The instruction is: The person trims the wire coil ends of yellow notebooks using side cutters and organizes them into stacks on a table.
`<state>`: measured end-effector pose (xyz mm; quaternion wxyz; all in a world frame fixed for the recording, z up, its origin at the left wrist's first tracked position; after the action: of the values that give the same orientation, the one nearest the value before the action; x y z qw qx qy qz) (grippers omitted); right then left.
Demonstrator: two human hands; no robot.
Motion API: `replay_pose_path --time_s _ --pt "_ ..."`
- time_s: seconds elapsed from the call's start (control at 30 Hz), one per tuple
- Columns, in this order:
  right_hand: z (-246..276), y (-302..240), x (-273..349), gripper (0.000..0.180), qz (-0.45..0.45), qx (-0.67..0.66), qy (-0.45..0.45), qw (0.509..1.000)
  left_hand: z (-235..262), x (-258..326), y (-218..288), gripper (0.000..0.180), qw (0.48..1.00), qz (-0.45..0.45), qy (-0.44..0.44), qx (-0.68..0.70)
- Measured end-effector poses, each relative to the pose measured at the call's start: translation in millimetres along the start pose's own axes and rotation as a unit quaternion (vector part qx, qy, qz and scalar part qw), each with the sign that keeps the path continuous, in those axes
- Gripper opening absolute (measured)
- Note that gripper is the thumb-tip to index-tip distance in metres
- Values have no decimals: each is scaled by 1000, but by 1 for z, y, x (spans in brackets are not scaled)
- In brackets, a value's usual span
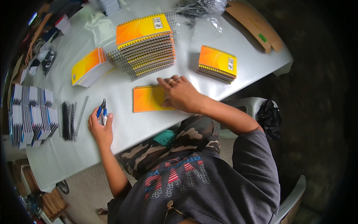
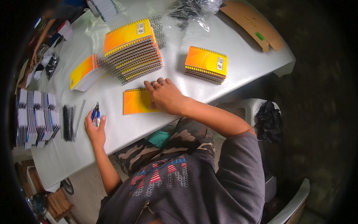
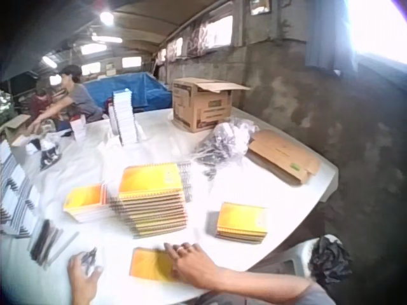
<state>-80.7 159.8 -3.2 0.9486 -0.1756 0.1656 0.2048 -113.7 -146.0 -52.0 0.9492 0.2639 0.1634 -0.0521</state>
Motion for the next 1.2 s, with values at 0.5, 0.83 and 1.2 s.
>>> replay_pose_path --time_s 0.5,0.83,1.2 --pt "52 84 72 23 -446 -692 250 510 0 1 3 53 1000 -9 -11 -16" --pt "52 74 66 31 -410 -721 346 439 0 1 4 51 1000 -10 -6 -1" --pt "99 -24 -19 25 -149 -570 167 790 4 2 4 52 1000 9 -3 -3"
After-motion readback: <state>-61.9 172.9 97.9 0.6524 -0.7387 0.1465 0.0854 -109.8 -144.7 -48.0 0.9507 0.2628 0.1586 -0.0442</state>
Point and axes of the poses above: each hand's wrist, its own x-axis away from the middle knuckle, its own z-axis out of the back of the hand, y = z × x, the point moved 5 cm from there along -x, towards the middle knuckle, and after that the axes turned 6 degrees about -x, right-handed, at the moved point
